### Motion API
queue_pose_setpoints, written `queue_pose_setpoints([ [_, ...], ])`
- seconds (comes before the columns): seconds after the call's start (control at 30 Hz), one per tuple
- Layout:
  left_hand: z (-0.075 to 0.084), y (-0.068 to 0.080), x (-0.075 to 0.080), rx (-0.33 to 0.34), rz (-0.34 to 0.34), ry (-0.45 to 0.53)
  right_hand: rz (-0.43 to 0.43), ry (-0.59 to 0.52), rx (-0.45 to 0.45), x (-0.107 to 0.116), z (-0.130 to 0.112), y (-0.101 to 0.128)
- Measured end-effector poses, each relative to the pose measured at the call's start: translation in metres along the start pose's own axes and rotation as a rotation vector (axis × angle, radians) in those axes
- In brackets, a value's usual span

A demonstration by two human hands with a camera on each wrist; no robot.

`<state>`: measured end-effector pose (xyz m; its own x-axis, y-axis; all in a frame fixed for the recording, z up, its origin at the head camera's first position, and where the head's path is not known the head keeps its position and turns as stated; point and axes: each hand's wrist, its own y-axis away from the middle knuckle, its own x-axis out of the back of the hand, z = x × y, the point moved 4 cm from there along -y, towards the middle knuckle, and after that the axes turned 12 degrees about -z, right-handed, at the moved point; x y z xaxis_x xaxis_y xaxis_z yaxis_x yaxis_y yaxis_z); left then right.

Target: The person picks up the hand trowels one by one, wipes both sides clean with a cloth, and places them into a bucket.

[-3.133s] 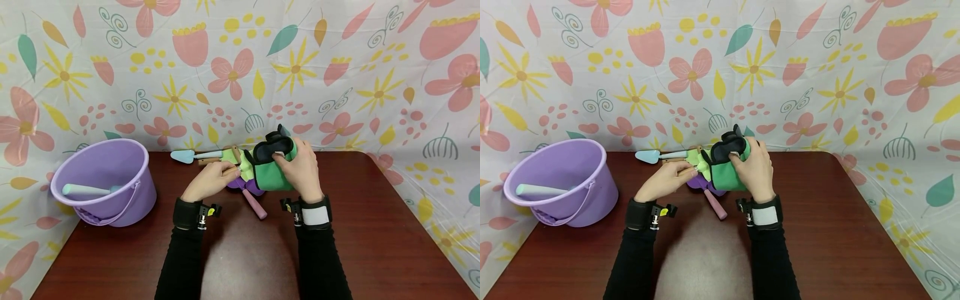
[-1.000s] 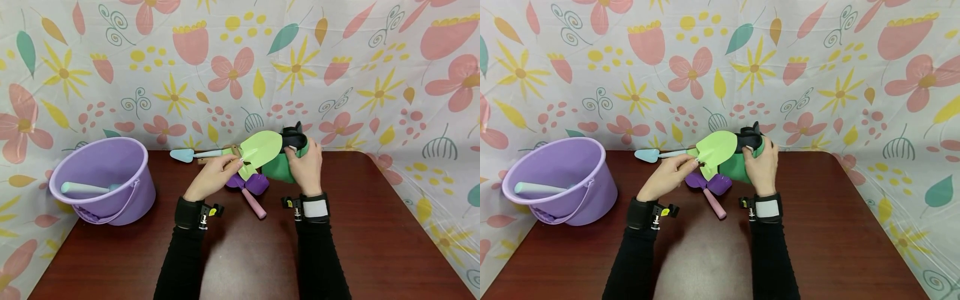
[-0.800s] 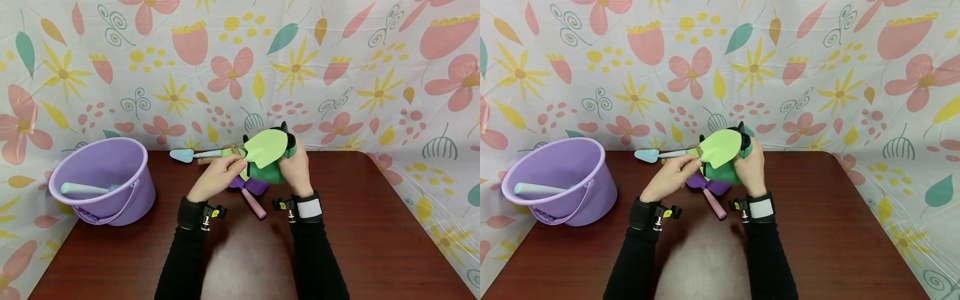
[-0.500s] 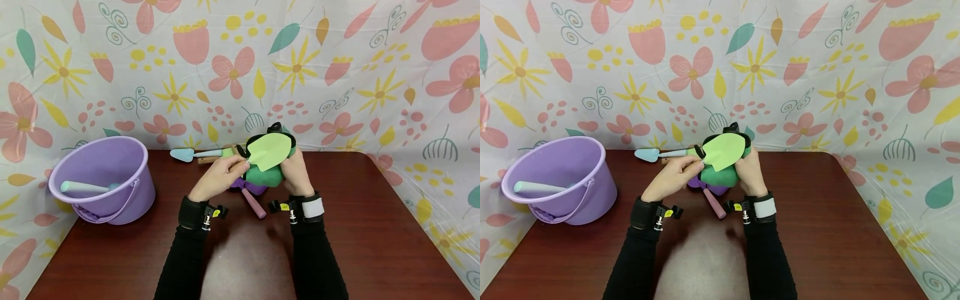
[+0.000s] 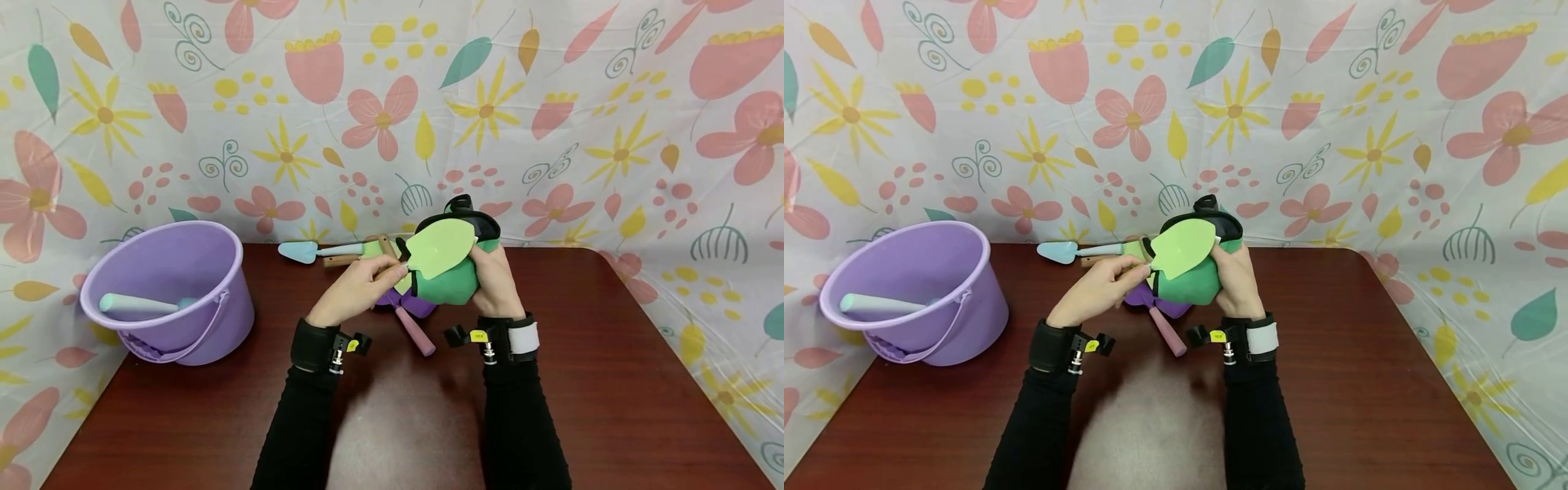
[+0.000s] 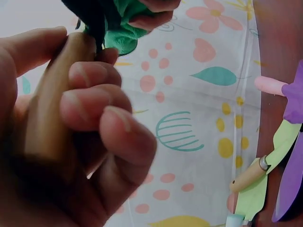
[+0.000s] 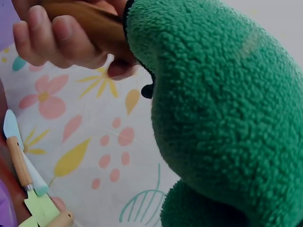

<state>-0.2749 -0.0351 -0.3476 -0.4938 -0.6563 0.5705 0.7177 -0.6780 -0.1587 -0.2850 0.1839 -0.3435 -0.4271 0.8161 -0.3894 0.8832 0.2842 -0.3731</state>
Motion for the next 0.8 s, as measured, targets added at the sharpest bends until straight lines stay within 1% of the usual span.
queue_pose_setpoints([
  [0.17, -0.005, 0.0, -0.001, 0.053, -0.044, 0.012, 0.006, -0.008, 0.034, 0.002, -0.005, 0.001],
  [0.27, -0.007, 0.0, -0.001, 0.068, -0.065, 0.022, 0.015, -0.014, 0.045, 0.002, -0.008, 0.0],
  [0.33, -0.009, 0.001, 0.0, 0.077, -0.067, 0.032, 0.024, -0.02, 0.05, 0.004, -0.011, 0.001],
  [0.43, -0.011, 0.003, 0.003, 0.082, -0.039, 0.026, 0.027, -0.052, 0.061, 0.006, -0.016, 0.002],
  [0.57, -0.012, 0.005, 0.008, 0.068, 0.019, -0.017, 0.018, -0.105, 0.095, 0.01, -0.023, 0.005],
  [0.7, -0.013, 0.006, 0.009, 0.051, 0.04, -0.029, 0.018, -0.096, 0.123, 0.013, -0.029, 0.009],
  [0.8, -0.014, 0.007, 0.01, 0.044, 0.049, -0.026, 0.038, -0.085, 0.127, 0.015, -0.032, 0.012],
])
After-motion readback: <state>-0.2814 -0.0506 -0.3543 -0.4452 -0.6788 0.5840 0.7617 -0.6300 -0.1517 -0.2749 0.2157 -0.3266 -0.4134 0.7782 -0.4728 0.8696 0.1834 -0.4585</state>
